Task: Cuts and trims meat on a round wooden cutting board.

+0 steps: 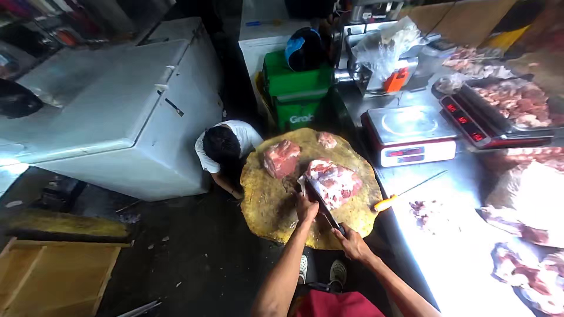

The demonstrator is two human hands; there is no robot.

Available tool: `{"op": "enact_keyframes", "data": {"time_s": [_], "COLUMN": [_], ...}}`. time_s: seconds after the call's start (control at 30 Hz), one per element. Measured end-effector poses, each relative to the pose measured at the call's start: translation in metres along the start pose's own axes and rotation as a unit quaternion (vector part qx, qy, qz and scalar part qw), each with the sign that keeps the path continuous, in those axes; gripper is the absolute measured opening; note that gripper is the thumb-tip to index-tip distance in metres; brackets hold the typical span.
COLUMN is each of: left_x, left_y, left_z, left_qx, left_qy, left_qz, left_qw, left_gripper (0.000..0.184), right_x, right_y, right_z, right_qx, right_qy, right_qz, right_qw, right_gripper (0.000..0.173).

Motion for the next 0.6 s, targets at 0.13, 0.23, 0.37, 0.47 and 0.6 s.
{"op": "enact_keyframes", "data": {"time_s": [0.13,0.23,0.37,0.47,0.6], "left_x": [-0.007,0.000,0.024,0.034,0.031], "left_y": [-0.009,-0.022,-0.049,-0.060,-0.060], "left_z": [0.008,0.004,-0.016,-0.021,-0.018], "left_qx": [0.001,0.012,0.007,-0.015,-0.033], "left_qy": [-0.135,-0.136,-0.083,-0.084,-0.119], "left_qz": [0.026,-0.008,-0.036,-0.066,-0.080], "left_qw": [0.991,0.991,0.996,0.994,0.989], "left_gripper": [0.075,0.063,0.062,0.053,0.052], "right_x": [-0.005,0.010,0.056,0.097,0.122], "right_y": [0.016,0.028,0.046,0.069,0.076], "right_z": [-0.005,-0.021,-0.079,-0.156,-0.232], "right_qx": [-0.066,-0.038,0.113,0.329,0.549], "right_qy": [-0.162,-0.136,-0.137,-0.215,-0.309], "right_qz": [-0.035,-0.011,0.059,0.147,0.250], "right_qw": [0.984,0.990,0.982,0.908,0.736], "right_gripper": [0.043,0.047,0.053,0.051,0.048]}}
Point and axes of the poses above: each hand's wrist, its own y-axis away from the middle knuckle, its own x-axis out of the back of the hand, z = x × y, the point moved 5 cm from there along -y, towards the middle knuckle, and after that the axes turned 15 degrees about z, right-handed, at the moved point
